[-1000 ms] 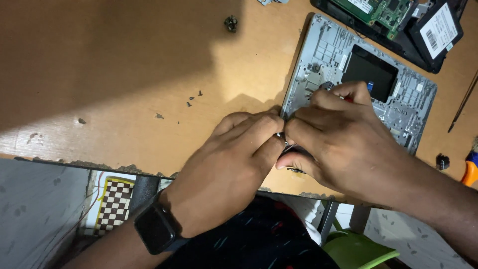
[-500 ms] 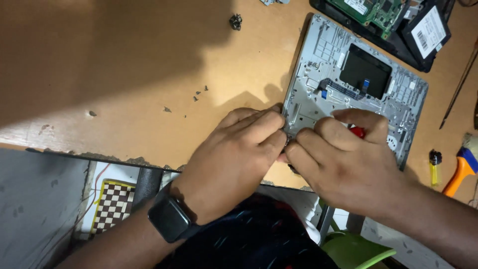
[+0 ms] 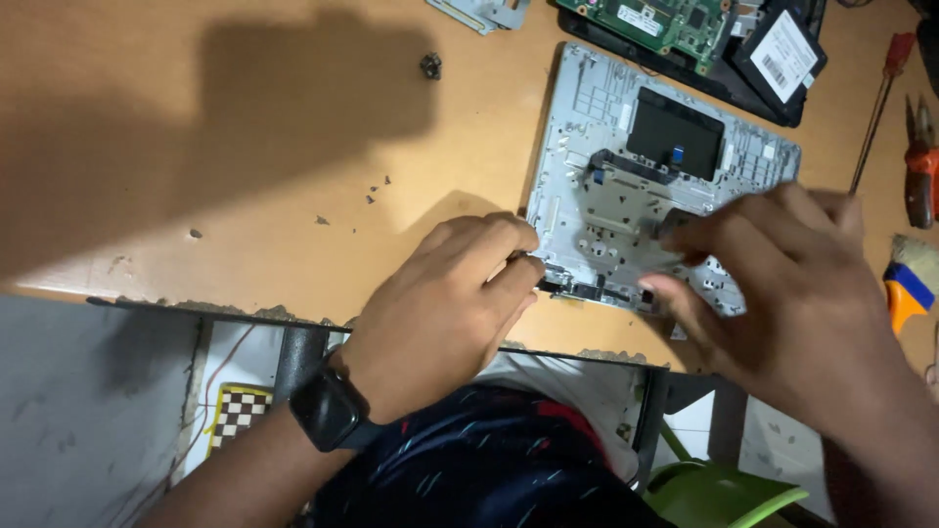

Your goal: Removing multiple internal screws from a laptop chassis using a screwdriver and then lifting the metal frame.

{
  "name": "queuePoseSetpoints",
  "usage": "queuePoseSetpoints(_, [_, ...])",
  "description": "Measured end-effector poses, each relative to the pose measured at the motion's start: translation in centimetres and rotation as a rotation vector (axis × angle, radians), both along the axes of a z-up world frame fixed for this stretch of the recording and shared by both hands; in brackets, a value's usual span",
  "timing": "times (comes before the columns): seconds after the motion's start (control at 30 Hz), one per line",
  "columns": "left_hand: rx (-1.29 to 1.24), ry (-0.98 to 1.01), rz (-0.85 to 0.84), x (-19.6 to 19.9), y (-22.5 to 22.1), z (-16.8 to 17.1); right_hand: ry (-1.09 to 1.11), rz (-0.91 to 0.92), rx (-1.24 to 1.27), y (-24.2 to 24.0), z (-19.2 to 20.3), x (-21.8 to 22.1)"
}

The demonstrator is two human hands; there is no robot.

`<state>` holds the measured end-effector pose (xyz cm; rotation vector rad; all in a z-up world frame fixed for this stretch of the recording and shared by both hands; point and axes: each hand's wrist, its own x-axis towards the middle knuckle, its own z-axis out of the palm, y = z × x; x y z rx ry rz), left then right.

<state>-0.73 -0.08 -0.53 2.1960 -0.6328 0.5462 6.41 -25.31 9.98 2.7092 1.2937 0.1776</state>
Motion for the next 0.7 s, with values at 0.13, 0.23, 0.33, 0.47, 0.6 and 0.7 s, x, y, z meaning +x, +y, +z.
queuePoseSetpoints(0.13, [0.037,0.002,-0.006,0.2,-0.6,0.4,0.171,-0.282,0.180,-1.8,-2.3,-2.9])
queuePoseSetpoints(0.23, [0.091,0.019,-0.009,0.1,-1.3,0.4,0.283,-0.364,0.457,-2.4,-5.4,-4.5])
queuePoseSetpoints(0.33, [0.136,0.026,-0.021,-0.1,-1.9,0.6,0.234,-0.211,0.591,-2.7,-8.5,-5.5])
queuePoseSetpoints(0.47, [0.126,-0.027,0.081,-0.9,-2.7,0.1,0.192,-0.122,0.661,-1.0,-8.7,-6.5])
queuePoseSetpoints(0.6, [0.120,-0.029,0.148,-1.1,-3.2,-0.3,-0.048,-0.017,0.616,-0.7,-8.7,-5.2])
queuePoseSetpoints(0.7, [0.144,-0.002,0.112,-1.2,-3.2,-0.2,-0.046,-0.017,0.551,-0.6,-9.0,-4.4])
